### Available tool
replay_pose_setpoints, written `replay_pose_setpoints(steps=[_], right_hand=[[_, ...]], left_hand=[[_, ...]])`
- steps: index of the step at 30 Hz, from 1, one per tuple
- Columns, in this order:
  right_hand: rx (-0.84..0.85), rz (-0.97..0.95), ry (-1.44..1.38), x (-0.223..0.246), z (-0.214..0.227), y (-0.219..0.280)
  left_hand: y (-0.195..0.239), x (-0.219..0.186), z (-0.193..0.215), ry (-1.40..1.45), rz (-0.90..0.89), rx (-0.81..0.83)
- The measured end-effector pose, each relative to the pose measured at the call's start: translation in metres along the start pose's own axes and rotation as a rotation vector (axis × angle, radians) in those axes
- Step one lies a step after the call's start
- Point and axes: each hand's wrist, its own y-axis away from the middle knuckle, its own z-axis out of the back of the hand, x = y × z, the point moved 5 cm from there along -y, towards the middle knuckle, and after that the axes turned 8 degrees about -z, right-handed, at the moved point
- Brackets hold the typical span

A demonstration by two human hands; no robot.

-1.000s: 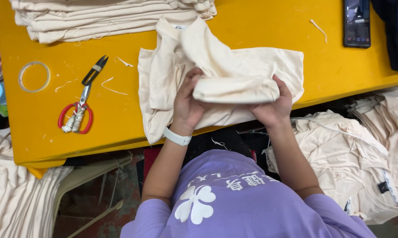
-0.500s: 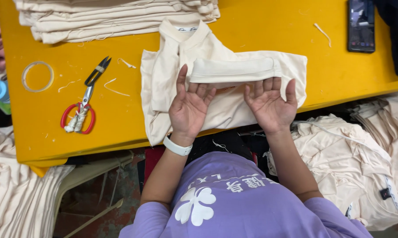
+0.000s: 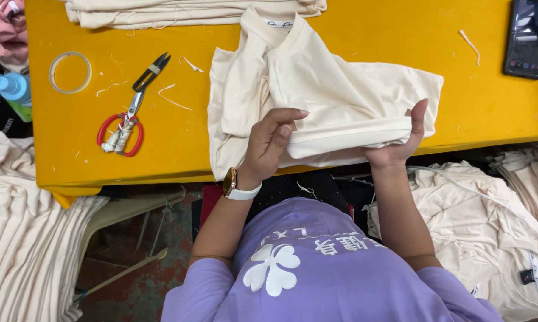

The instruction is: The person trims loose threads and tags from a cream-colored t-shirt using scissors and a small cutting tool. They repeatedly fold and unfold the garment to access different areas, cutting away excess fabric and strings on a yellow table.

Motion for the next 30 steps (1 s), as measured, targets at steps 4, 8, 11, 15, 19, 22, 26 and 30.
replay_pose_setpoints(steps=[4, 8, 11, 15, 19, 22, 26, 30], right_hand=[[0.160, 0.042, 0.117, -0.008, -0.053, -0.002], [-0.007, 0.150, 0.147, 0.002, -0.044, 0.004], [-0.120, 0.214, 0.158, 0.008, -0.032, 0.005], [-0.185, 0.180, 0.136, 0.027, -0.010, 0.011], [-0.091, 0.230, 0.377, 0.049, -0.022, 0.003], [-0.229, 0.214, 0.398, 0.025, -0.033, -0.005], [0.063, 0.119, 0.783, -0.015, -0.018, -0.029], [0.017, 0.144, 0.764, -0.030, -0.007, -0.029]], left_hand=[[-0.005, -0.013, 0.004, -0.032, -0.026, -0.004], [-0.003, 0.008, 0.022, 0.100, 0.035, -0.198], [0.016, 0.046, 0.028, 0.596, 0.209, -0.331], [0.026, 0.025, 0.044, 0.751, 0.383, -0.275], [0.039, -0.037, 0.148, -0.788, 0.257, -0.075], [0.080, -0.064, 0.238, -1.652, 0.553, -0.086], [0.079, -0.085, 0.267, -1.717, 0.873, 0.092], [0.083, -0.083, 0.283, -1.562, 0.996, 0.123]])
